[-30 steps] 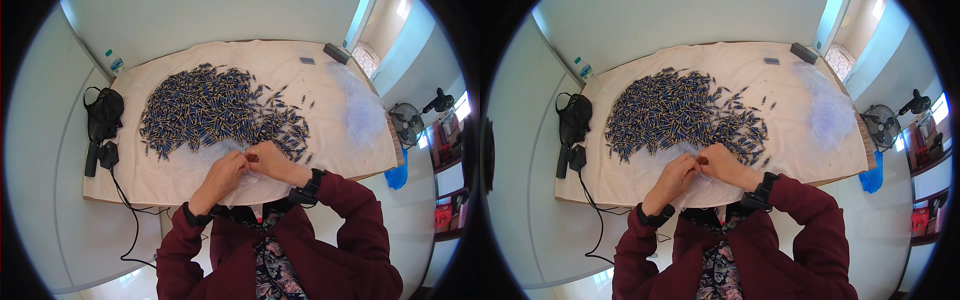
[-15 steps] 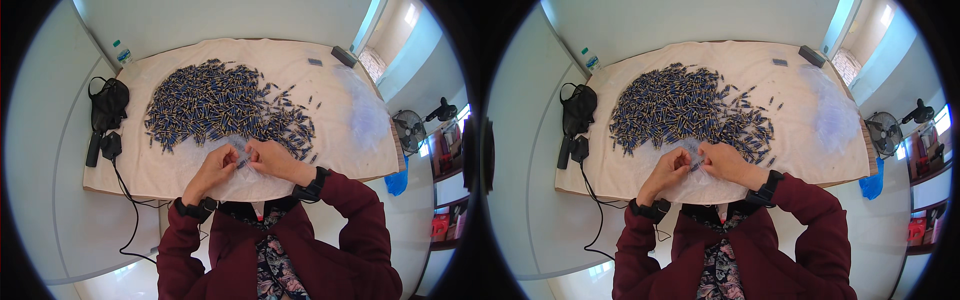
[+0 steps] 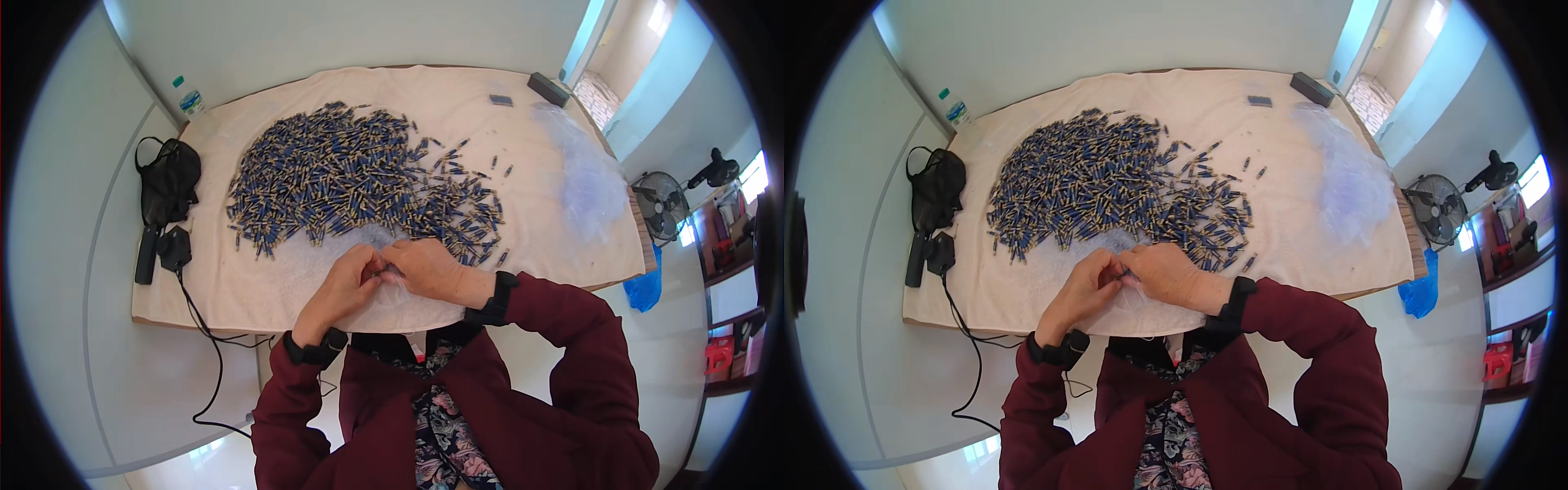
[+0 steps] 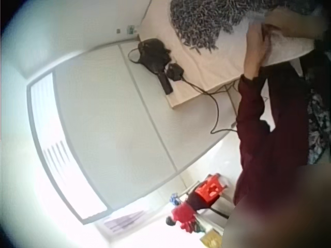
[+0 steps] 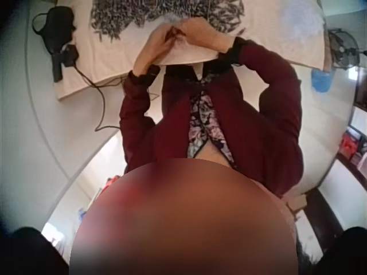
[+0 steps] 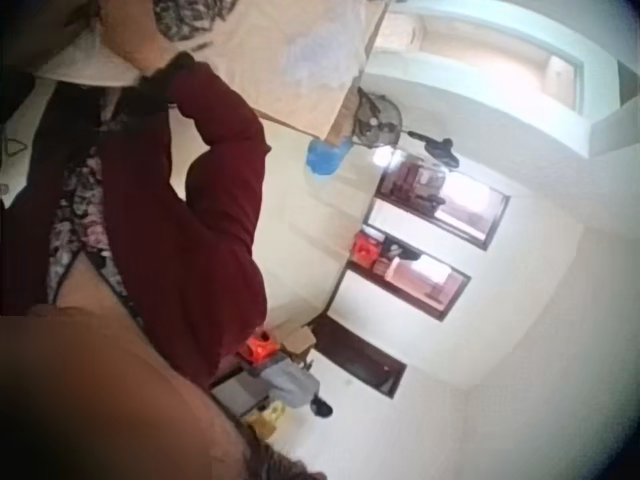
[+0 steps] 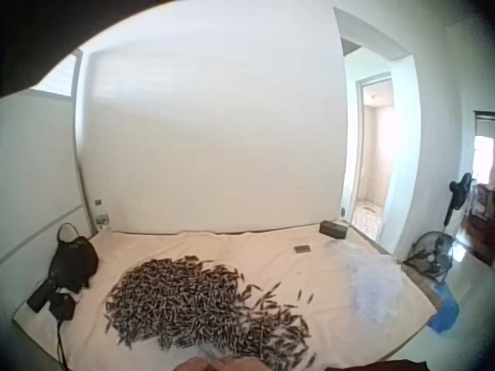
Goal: The person gathers small blue and gold components by hand, places them into a plastic bag, and seals the bag before setting it aside.
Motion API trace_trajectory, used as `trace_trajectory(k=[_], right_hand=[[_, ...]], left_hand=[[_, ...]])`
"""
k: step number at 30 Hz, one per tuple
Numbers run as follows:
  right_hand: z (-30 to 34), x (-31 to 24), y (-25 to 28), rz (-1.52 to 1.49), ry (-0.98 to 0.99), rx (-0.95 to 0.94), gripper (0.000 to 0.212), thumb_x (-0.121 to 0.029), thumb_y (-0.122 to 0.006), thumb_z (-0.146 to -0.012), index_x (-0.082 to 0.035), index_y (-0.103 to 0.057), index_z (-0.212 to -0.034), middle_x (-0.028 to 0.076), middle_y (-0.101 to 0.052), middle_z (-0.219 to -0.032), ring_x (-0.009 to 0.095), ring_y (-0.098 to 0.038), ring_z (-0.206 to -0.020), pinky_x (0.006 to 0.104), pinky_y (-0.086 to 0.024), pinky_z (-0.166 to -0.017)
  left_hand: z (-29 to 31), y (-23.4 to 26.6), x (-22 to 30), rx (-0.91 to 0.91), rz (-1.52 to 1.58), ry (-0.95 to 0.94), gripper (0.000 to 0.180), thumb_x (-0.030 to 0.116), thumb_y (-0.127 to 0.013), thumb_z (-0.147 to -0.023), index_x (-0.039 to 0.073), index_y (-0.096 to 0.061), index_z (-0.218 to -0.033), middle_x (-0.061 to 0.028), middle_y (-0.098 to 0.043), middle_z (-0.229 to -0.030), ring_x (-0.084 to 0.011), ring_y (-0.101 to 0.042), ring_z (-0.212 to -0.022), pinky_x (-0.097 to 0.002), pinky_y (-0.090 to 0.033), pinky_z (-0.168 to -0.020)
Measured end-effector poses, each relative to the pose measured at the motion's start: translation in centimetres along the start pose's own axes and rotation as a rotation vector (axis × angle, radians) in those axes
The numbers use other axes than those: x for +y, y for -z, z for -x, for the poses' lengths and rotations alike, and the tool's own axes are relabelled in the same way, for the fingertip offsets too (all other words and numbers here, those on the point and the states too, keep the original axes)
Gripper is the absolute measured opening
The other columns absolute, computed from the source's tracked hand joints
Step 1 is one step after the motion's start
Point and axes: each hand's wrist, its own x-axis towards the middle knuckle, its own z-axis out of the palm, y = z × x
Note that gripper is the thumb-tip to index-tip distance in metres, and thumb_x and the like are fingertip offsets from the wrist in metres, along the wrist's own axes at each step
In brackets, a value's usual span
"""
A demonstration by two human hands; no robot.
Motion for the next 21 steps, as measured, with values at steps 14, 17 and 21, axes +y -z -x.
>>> trace_trajectory(k=[14, 17, 21], right_hand=[[4.8, 7.8, 7.2, 0.175, -0.265, 0.270, 0.040, -0.021, -0.072, -0.074, -0.002, -0.059, -0.107, 0.018, -0.059, -0.095, 0.036, -0.058, -0.093, 0.0421, -0.048, -0.078], [4.1, 9.5, 7.2, 0.200, -0.308, 0.175, 0.043, -0.024, -0.075, -0.071, -0.001, -0.060, -0.103, 0.020, -0.060, -0.096, 0.037, -0.058, -0.095, 0.0431, -0.048, -0.081], [1.8, 9.2, 5.2, 0.094, -0.316, 0.056, 0.055, -0.027, -0.080, -0.064, 0.001, -0.061, -0.107, 0.020, -0.061, -0.101, 0.037, -0.057, -0.098, 0.0407, -0.047, -0.086]], left_hand=[[-2.0, 2.0, 2.0, -0.020, -0.083, 0.158, 0.026, 0.000, -0.063, -0.079, 0.000, -0.058, -0.105, -0.0028, -0.057, -0.076, -0.0110, -0.051, -0.065, -0.0266, -0.045, -0.060], [-3.9, 1.9, 1.4, -0.052, -0.148, 0.116, 0.036, 0.002, -0.065, -0.080, -0.004, -0.056, -0.115, -0.0054, -0.062, -0.081, -0.0101, -0.055, -0.063, -0.0243, -0.046, -0.056], [-6.5, 1.1, 2.4, -0.080, 0.085, 0.458, 0.044, 0.002, -0.065, -0.081, -0.008, -0.051, -0.121, -0.0104, -0.064, -0.086, -0.0130, -0.060, -0.063, -0.0239, -0.050, -0.053]])
